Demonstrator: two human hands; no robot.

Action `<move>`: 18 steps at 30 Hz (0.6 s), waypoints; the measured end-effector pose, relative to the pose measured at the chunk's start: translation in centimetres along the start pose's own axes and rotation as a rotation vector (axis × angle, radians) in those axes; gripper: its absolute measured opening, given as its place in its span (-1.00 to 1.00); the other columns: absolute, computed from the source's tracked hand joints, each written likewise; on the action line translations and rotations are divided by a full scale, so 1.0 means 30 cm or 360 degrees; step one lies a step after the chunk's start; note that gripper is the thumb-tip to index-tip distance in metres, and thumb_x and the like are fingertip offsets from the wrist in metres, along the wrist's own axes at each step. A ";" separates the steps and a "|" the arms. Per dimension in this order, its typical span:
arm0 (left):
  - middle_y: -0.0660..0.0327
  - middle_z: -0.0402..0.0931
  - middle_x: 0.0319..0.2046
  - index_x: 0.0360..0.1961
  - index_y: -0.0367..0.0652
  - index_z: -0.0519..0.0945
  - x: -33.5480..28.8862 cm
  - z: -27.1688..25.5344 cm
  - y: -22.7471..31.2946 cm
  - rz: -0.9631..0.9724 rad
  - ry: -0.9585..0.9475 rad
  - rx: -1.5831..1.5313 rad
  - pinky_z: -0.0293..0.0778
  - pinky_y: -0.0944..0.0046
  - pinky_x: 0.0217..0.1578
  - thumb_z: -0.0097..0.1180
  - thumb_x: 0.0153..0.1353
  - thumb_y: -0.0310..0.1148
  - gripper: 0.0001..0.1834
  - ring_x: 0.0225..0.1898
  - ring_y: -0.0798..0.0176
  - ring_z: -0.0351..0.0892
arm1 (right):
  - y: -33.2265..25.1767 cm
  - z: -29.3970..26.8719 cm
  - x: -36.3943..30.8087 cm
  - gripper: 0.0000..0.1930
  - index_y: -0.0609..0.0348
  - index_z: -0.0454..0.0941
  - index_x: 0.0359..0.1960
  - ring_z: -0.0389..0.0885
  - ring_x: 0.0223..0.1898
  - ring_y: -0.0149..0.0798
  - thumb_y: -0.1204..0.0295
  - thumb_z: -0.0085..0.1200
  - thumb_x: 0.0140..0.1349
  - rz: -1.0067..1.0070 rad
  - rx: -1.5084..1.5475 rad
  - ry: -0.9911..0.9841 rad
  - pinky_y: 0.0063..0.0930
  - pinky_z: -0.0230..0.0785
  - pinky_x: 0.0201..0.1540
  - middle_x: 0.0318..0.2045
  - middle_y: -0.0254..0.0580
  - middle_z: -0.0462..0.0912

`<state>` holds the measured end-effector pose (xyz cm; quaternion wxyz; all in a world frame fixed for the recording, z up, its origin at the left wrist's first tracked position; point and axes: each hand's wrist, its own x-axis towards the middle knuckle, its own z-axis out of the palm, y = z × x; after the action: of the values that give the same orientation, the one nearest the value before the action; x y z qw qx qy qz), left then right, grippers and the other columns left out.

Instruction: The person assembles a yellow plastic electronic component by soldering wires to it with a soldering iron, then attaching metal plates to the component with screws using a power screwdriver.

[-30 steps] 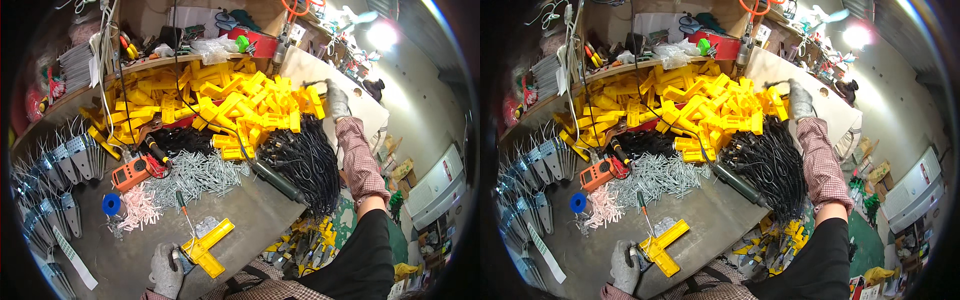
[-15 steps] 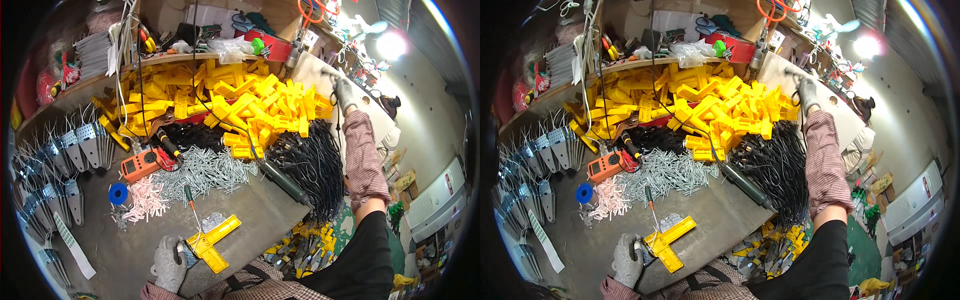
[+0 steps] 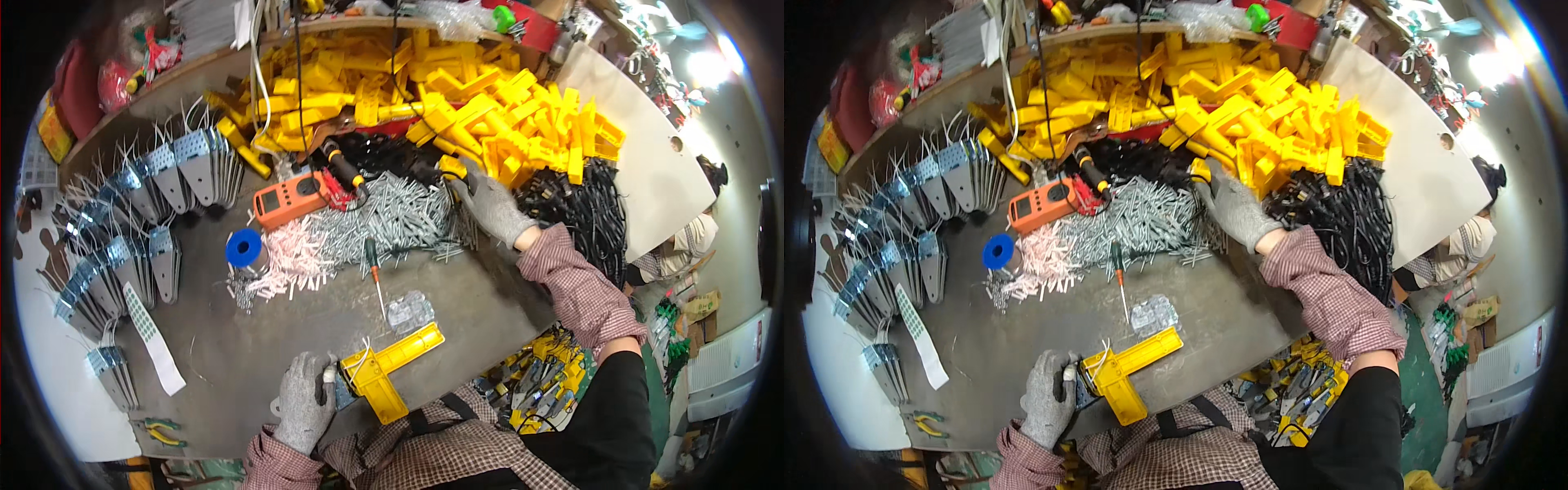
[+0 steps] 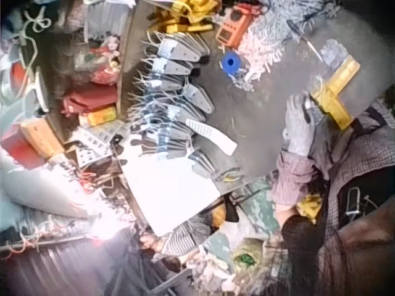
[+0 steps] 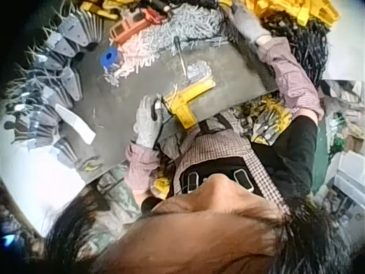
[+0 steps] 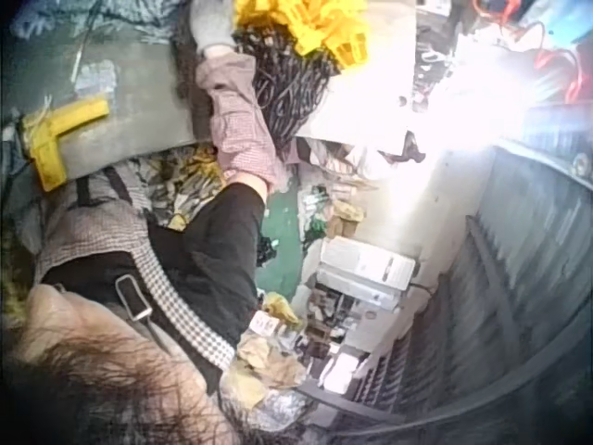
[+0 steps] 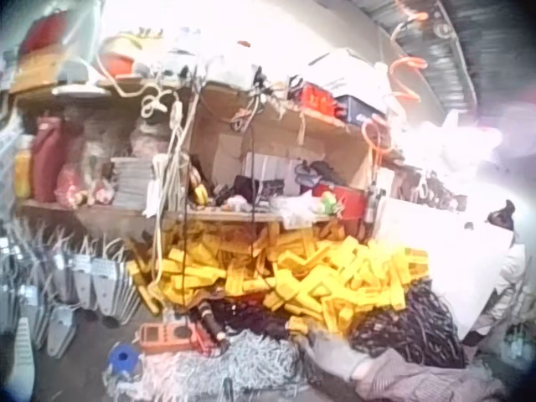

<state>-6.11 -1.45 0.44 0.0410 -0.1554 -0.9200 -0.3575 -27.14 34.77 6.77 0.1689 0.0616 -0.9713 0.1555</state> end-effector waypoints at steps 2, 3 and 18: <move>-0.06 0.46 -0.24 -0.11 -0.18 0.51 -0.024 -0.012 -0.015 -0.0118 0.0017 0.0068 0.40 -0.07 -0.15 0.04 0.21 -0.42 -0.78 -0.15 -0.18 0.46 | -0.121 -0.063 -0.052 -0.64 0.19 0.44 0.11 0.47 0.09 0.18 0.44 0.03 0.27 -0.0428 -0.0223 -0.0200 -0.12 0.36 0.14 -0.01 0.14 0.55; -0.05 0.46 -0.26 -0.13 -0.20 0.50 -0.023 -0.012 -0.012 -0.0076 0.0062 0.0066 0.40 -0.06 -0.18 0.05 0.22 -0.45 -0.80 -0.18 -0.19 0.47 | -0.135 -0.057 -0.112 -0.62 0.20 0.48 0.07 0.47 0.09 0.13 0.54 0.08 0.18 -0.0581 0.0204 -0.0193 -0.13 0.37 0.12 0.05 0.11 0.49; 0.20 0.49 -0.25 -0.07 -0.20 0.53 -0.025 -0.062 -0.006 -0.0237 0.0421 -0.0774 0.46 0.31 -0.22 0.10 0.16 -0.60 -0.71 -0.23 0.29 0.53 | -0.622 0.139 -0.165 -0.66 0.27 0.53 0.02 0.45 -0.56 -0.43 0.25 0.00 0.40 -0.0398 0.1481 -0.1296 -0.55 0.39 -0.41 -0.51 -0.29 0.55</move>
<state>-5.52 -3.00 1.56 0.0958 -0.0446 -0.8028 -0.5868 -20.59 16.15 6.58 -0.2418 0.2961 -0.7739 0.5049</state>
